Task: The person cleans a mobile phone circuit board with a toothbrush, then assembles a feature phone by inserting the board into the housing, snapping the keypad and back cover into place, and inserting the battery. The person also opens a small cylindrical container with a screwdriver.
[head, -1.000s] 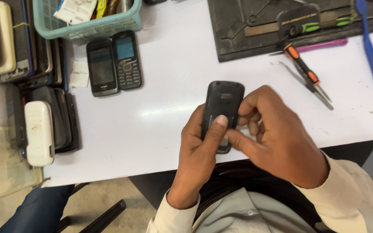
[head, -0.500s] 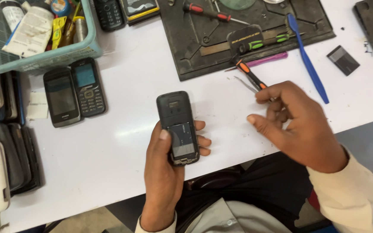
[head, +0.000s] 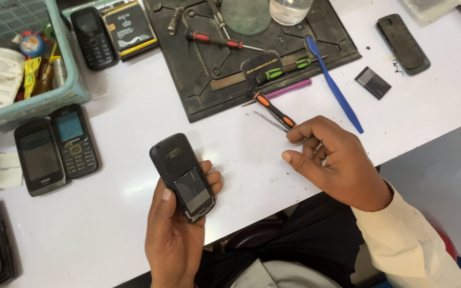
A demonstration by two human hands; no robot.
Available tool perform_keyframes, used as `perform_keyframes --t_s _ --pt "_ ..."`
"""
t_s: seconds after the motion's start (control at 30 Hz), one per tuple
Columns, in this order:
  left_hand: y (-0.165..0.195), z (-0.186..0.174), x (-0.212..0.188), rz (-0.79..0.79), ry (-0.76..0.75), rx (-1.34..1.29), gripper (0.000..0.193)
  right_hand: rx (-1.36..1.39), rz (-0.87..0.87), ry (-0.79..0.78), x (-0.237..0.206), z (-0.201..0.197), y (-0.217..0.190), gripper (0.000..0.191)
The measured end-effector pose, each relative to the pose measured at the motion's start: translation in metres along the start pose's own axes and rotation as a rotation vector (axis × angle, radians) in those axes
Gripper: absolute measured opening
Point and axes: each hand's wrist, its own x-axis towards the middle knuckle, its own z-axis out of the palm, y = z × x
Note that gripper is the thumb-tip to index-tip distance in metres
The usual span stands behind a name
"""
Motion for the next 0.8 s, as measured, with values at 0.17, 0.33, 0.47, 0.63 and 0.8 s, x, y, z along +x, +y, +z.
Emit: perform_keyframes --t_s 0.17,0.33,0.47,0.63,0.8 --pt "0.0 0.005 0.0 0.012 -0.004 0.034 0.058 0.012 0.014 0.019 0.003 -0.013 0.002 0.025" --pt "0.001 0.007 0.0 -0.002 0.013 0.049 0.059 -0.006 0.028 0.052 0.003 -0.023 0.008 0.026" --pt "0.001 0.008 0.0 0.015 -0.006 0.038 0.059 0.001 0.018 0.07 0.006 -0.034 0.012 0.025" --pt "0.001 0.008 0.0 0.024 -0.002 0.042 0.061 -0.02 0.035 0.084 0.006 -0.039 0.01 0.023" --pt "0.001 0.006 0.0 0.03 -0.004 0.014 0.06 0.051 0.019 0.092 -0.003 -0.021 0.007 0.019"
